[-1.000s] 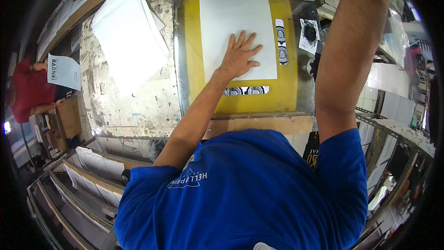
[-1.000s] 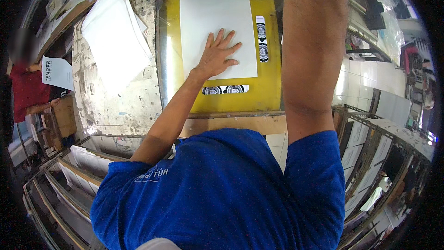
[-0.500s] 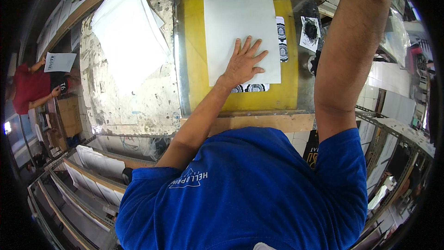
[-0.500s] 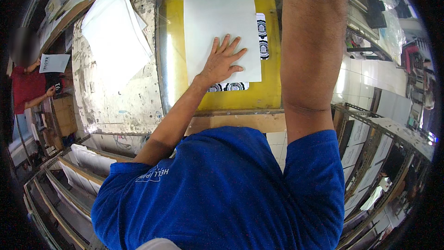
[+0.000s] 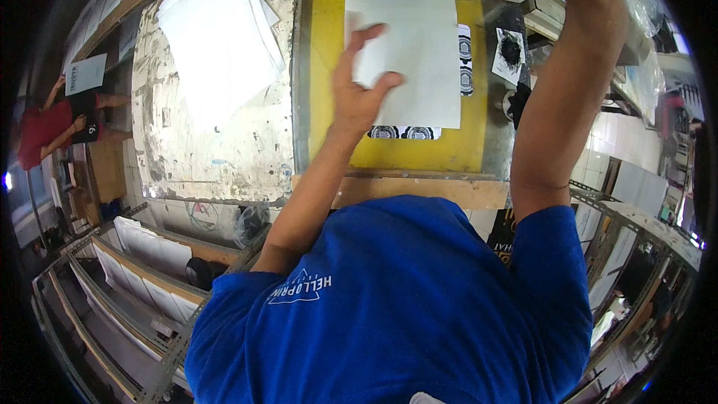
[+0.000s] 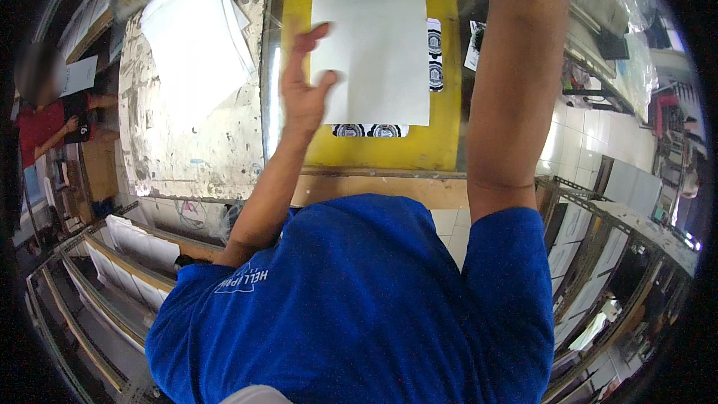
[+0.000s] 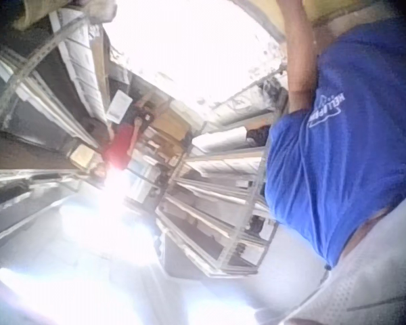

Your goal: The person screen prints designs onto sheets of paper by placing a blank sheet onto a printing table, lowering a screen frame, and using a squeegee to spread ink across the screen before lifting the frame and removing the printed sheet.

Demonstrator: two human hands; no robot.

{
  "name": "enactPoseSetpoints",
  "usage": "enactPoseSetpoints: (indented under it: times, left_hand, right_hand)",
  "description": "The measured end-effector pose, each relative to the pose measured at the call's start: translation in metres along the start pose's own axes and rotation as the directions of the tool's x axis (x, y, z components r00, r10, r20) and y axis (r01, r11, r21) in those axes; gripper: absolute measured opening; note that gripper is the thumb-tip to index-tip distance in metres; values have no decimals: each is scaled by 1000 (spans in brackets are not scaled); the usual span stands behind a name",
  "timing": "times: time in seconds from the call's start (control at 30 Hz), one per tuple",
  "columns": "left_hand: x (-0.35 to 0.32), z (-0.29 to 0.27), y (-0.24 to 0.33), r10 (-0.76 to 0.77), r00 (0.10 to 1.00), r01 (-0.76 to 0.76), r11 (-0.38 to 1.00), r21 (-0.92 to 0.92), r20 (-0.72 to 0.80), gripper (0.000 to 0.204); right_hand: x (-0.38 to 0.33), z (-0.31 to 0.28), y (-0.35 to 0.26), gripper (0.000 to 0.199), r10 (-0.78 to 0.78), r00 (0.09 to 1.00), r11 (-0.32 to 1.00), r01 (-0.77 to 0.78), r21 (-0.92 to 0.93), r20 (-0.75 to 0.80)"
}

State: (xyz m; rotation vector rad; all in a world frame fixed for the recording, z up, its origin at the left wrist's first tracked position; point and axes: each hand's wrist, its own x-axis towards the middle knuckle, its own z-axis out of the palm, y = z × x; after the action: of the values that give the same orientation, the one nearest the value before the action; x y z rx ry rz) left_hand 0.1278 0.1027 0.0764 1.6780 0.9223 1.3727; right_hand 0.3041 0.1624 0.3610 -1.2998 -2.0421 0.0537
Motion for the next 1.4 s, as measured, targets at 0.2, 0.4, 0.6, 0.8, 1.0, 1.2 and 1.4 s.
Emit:
enactPoseSetpoints:
  times: [0.2,0.4,0.6,0.8,1.0,1.2,1.4]
  left_hand:
    - [-14,-73,69,-227,879,8,886,-463,-419,125]
    - [-129,-98,-2,-506,840,456,854,-251,-197,107]
    - [-158,-104,-45,-160,975,218,819,530,-154,100]
    - [-165,-105,-50,-208,970,238,686,687,-128,91]
    - [-163,-107,-44,-203,971,234,690,685,-127,90]
    - [-164,-107,-42,-250,959,275,701,659,-134,88]
    - [-164,-108,-43,-244,961,269,717,643,-131,88]
  right_hand:
    - [-125,55,-2,60,-126,991,975,114,-189,-49]
    - [-204,123,11,51,140,977,990,-144,12,159]
    - [-249,177,26,77,187,864,982,-159,-100,467]
    - [-256,218,52,80,302,870,949,-237,-206,390]
    - [-197,248,122,80,209,953,964,-162,-209,221]
    - [-124,282,198,78,98,990,957,-67,-281,97]
    - [-64,302,257,78,28,997,947,-2,-320,78]
